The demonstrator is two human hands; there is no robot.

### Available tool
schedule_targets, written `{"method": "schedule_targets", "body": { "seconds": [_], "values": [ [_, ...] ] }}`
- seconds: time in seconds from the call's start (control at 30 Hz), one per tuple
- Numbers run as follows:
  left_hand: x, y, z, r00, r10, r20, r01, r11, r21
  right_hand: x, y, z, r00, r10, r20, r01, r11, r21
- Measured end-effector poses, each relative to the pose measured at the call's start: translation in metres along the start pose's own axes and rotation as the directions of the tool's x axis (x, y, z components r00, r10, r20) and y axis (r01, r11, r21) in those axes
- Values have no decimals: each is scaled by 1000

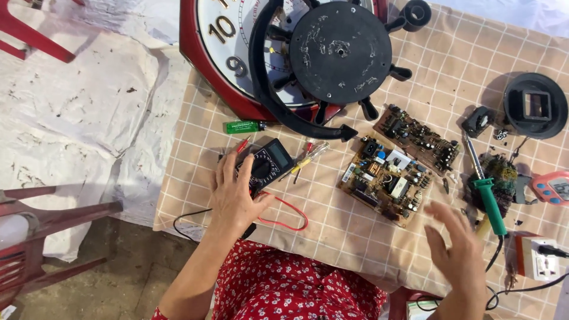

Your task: Testing and repairing electronic circuit boards using a multimeter and soldering iron on a workbench.

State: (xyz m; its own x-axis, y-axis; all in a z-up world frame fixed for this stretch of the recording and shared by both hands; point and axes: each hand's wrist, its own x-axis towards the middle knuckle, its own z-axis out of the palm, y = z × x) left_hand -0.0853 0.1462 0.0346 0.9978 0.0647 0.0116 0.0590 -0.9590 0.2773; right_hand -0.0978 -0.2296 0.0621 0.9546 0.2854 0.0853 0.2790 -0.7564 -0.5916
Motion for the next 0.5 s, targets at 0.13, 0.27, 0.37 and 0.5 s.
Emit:
{"method": "schedule_targets", "body": {
  "seconds": [0.13,0.27,0.37,0.5],
  "values": [
    [5,0,3,998,-9,55,11,999,-40,-35,10,22,988,77,-132,-69,996,64],
    [15,-8,7,999,-9,35,11,999,-53,-33,-5,26,986,142,-91,-137,989,59],
    [23,-22,9,997,51,66,-48,998,-40,-29,-18,23,990,108,-94,-104,993,51],
    [25,-27,7,983,185,-12,-185,982,-36,-31,-12,25,990,91,-104,-91,996,2]
  ]
}}
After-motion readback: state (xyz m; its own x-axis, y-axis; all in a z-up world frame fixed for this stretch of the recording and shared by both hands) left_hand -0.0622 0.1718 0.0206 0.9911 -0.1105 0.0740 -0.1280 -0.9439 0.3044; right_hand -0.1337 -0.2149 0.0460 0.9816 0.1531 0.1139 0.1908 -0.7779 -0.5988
